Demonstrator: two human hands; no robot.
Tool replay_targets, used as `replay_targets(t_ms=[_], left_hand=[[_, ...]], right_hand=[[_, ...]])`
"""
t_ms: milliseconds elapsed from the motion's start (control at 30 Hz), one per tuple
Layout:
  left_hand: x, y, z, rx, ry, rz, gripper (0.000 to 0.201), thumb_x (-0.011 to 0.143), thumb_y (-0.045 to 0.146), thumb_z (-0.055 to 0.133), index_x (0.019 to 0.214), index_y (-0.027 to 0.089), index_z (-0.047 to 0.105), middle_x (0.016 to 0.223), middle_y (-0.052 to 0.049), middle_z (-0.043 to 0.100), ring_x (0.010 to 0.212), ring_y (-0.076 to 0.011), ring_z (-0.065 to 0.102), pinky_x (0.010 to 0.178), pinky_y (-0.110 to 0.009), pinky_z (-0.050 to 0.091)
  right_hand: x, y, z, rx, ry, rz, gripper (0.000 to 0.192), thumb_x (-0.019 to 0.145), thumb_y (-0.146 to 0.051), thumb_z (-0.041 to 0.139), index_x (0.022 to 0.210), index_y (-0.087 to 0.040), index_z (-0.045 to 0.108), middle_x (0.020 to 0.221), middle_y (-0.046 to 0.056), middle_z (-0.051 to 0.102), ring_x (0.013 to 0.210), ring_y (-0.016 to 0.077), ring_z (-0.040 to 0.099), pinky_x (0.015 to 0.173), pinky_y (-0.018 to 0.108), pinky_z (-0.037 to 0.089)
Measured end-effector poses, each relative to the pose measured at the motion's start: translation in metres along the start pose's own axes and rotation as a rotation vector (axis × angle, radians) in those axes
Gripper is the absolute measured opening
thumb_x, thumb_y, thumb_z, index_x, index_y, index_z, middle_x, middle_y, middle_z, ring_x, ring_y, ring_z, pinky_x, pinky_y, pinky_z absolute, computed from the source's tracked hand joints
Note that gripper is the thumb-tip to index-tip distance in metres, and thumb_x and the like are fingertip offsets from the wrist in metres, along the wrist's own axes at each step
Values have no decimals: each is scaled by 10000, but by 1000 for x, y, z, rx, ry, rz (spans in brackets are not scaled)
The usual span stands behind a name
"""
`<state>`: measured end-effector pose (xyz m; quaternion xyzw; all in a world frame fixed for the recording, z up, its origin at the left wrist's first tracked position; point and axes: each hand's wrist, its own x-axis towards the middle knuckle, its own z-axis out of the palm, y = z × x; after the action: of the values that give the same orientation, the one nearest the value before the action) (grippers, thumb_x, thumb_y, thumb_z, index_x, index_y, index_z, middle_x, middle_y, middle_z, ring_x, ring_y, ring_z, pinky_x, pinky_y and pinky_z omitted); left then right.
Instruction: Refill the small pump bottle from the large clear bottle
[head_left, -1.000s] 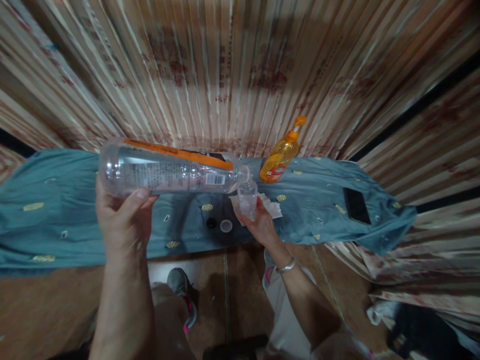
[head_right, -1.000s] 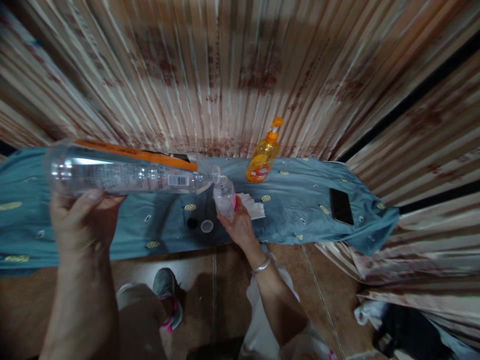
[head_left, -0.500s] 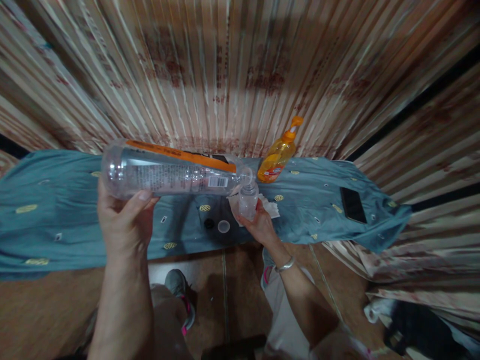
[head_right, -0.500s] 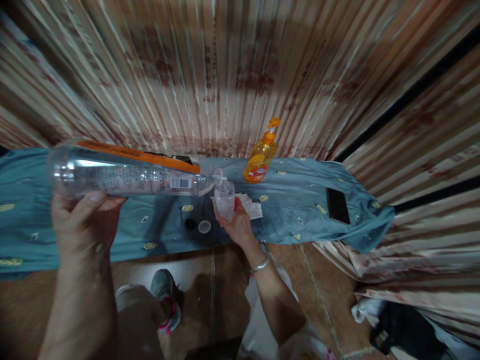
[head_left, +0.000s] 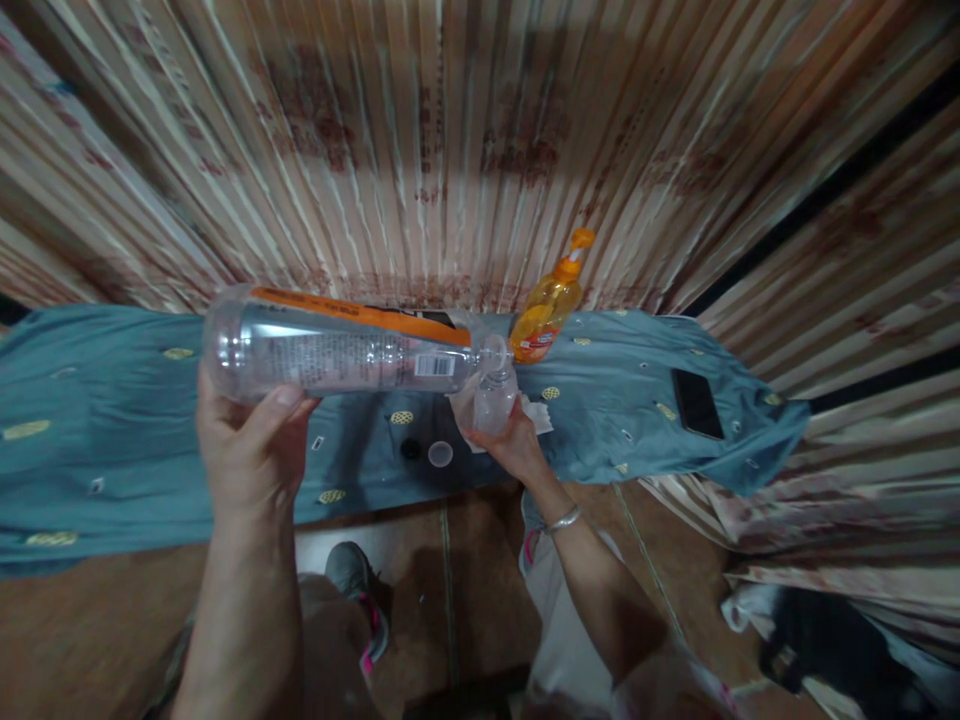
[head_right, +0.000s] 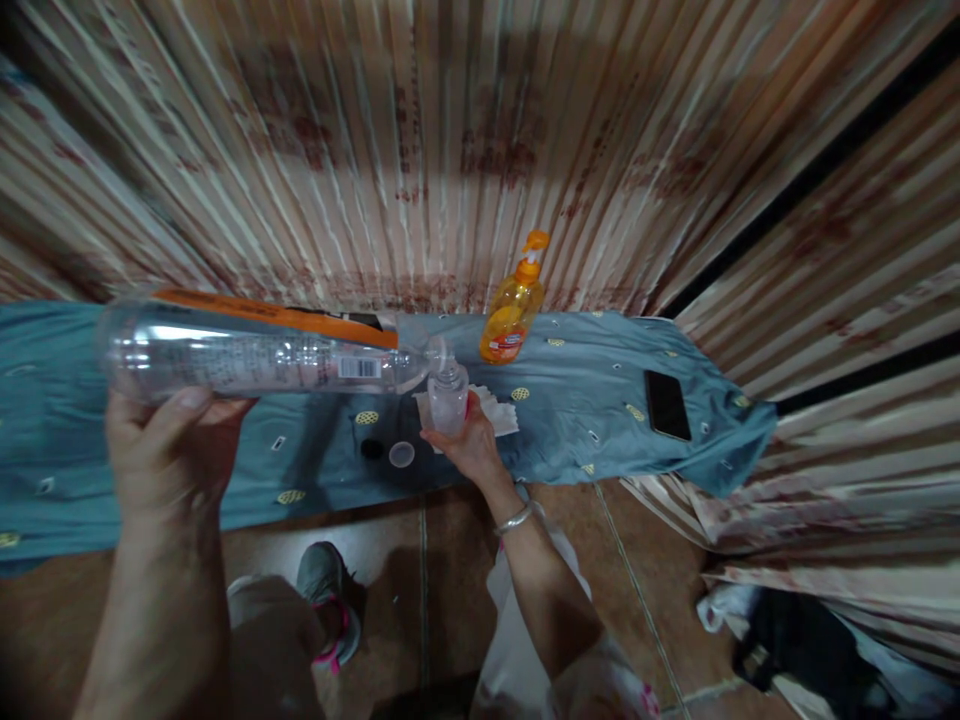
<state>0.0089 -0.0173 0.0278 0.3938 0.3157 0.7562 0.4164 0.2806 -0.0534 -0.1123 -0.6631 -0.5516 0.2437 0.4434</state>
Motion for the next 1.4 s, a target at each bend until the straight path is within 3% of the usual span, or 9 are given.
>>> replay_targets(t_ms=[233,400,800,1000,1400], left_hand=[[1,1,0,-21,41,-12,507,400,134,911,846,253,703,869,28,692,750,-139,624,563,-236,572],[5,3,-4,-5,32,23,611,408,176,929,971,304,730,878,29,692,799,-167,641,598,-266,577],[14,-1,-11,-51,12,92,526,390,184,917,886,278,769,740,37,696,645,-143,611,534,-255,548],[14,2,-12,-42,29,89,779,394,176,918,1140,337,762,762,54,705,667,-147,630,570,-260,578],[13,6,-9,-51,38,96,874,370,167,907,1208,362,754,753,62,722,602,-136,603,473,-218,518]], right_hand=[[-1,2,6,-5,46,-12,822,694,-356,944,1418,-218,578,1161,134,824,1057,414,817,932,624,694],[-3,-4,9,-37,73,-30,772,711,-336,913,1403,-205,597,1211,131,813,1118,409,802,978,620,683],[-1,-9,9,-138,121,-74,803,751,-343,890,1451,-151,545,1298,182,785,1213,382,768,1043,522,654],[-1,-7,11,-148,118,-79,806,750,-336,876,1458,-140,544,1318,202,771,1220,390,761,1056,547,642],[1,4,15,-163,157,-150,789,760,-382,878,1449,-169,556,1308,185,774,1217,391,757,1020,558,656]])
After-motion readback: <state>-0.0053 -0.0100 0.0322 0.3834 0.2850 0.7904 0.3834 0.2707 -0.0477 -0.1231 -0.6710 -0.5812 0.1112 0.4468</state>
